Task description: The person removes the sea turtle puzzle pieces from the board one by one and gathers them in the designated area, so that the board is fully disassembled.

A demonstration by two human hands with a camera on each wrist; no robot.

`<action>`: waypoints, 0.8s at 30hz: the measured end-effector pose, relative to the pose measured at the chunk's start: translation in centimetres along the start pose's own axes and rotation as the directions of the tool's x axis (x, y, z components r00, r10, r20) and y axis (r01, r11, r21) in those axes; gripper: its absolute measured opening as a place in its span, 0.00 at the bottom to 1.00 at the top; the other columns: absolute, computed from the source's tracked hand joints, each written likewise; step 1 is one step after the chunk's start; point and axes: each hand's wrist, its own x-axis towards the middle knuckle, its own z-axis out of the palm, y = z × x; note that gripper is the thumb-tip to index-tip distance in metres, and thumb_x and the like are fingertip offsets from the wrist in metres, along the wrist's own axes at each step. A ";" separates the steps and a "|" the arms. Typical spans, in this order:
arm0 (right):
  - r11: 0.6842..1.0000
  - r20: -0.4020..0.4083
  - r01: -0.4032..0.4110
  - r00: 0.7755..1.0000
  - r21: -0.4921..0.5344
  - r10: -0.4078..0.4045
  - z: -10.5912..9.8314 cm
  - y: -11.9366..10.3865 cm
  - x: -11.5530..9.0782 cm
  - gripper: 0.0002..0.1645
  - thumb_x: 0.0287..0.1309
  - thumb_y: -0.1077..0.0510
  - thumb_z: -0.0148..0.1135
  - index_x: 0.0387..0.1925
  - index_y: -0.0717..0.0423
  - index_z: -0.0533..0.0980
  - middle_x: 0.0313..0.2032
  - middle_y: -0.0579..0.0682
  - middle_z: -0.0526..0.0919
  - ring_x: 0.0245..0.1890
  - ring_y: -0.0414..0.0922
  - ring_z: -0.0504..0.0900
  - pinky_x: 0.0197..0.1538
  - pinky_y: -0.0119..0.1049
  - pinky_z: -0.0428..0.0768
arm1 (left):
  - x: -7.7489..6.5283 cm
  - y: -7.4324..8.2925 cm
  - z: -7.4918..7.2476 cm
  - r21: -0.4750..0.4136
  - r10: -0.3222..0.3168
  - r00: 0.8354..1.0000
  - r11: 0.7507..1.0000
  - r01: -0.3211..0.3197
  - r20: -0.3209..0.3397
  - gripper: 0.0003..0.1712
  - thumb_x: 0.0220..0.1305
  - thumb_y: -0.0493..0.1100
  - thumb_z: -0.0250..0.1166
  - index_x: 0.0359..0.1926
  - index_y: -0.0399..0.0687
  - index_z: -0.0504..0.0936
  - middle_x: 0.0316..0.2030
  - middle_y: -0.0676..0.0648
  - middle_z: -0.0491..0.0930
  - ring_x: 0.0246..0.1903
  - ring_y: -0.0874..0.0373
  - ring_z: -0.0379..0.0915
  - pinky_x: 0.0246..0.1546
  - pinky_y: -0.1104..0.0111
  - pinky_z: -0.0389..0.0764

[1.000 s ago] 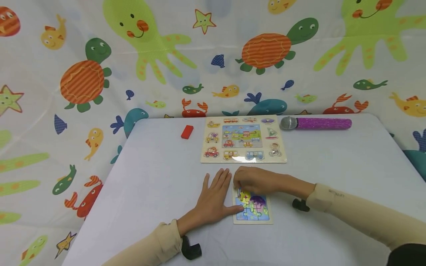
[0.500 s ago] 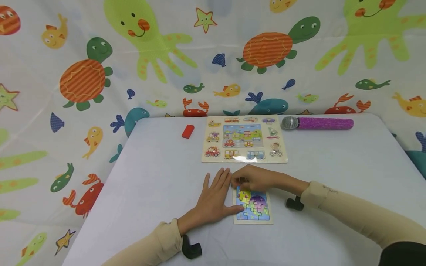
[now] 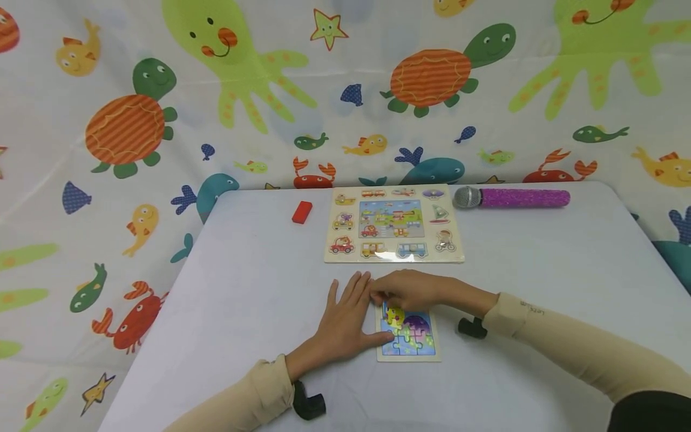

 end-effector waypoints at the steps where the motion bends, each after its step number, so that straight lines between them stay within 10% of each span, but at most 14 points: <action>1: 1.000 0.003 -0.002 1.000 -0.013 0.002 0.0 -0.1 0.0 0.12 0.67 0.70 0.56 0.37 0.49 0.74 0.30 0.39 0.74 0.36 0.35 0.76 0.45 0.35 0.75 | 0.0 0.0 0.0 0.001 0.004 1.000 1.000 -0.004 -0.006 0.66 0.59 0.79 0.61 0.81 0.42 0.47 0.81 0.44 0.43 0.80 0.51 0.30 0.73 0.39 0.30; 15: 0.998 -0.007 0.021 1.000 0.063 -0.020 -0.2 0.6 -0.1 0.13 0.68 0.70 0.55 0.36 0.48 0.72 0.31 0.41 0.75 0.36 0.36 0.76 0.44 0.34 0.75 | 0.1 0.1 0.1 0.001 -0.002 1.000 1.000 0.002 0.001 0.66 0.59 0.79 0.61 0.82 0.43 0.46 0.81 0.45 0.43 0.80 0.52 0.29 0.74 0.40 0.30; 24: 0.996 -0.143 -0.067 0.987 0.059 0.075 -5.2 2.3 -4.8 0.10 0.68 0.66 0.60 0.33 0.48 0.77 0.29 0.40 0.76 0.35 0.42 0.75 0.42 0.37 0.77 | 0.0 0.0 0.2 0.038 -0.012 1.000 0.999 0.012 0.005 0.66 0.58 0.80 0.59 0.81 0.42 0.50 0.81 0.45 0.44 0.80 0.51 0.31 0.74 0.40 0.31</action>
